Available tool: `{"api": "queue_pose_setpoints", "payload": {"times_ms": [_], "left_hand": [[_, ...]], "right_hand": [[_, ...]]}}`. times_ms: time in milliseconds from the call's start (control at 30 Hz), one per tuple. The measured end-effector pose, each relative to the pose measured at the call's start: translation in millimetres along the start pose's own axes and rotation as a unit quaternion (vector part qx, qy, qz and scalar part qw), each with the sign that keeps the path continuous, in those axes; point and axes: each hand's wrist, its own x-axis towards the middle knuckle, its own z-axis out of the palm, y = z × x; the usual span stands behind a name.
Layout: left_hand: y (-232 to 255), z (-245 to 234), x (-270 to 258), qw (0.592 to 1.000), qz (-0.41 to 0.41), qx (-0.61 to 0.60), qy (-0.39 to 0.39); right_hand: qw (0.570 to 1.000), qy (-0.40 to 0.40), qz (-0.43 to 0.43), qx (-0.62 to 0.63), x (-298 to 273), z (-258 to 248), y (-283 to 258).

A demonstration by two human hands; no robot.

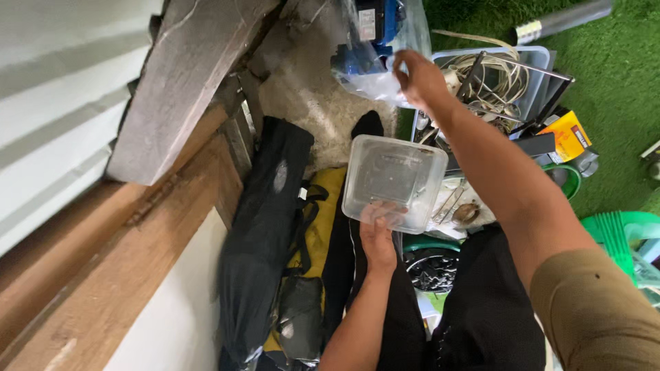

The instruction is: The person picks up and places various hardware components like screws, washers, and small metal parts into a plastic container and other storage bins.

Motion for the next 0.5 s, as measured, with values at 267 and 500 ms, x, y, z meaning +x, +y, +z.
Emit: {"api": "queue_pose_setpoints", "payload": {"times_ms": [267,500], "left_hand": [[-2,-3,1,1.0,0.0,-0.008,0.019],[6,-5,5,0.999,-0.017,0.009,0.028]], "right_hand": [[0.98,0.147,-0.129,0.043,-16,26,11],[0.962,0.207,-0.175,0.016,-10,32,4]]}}
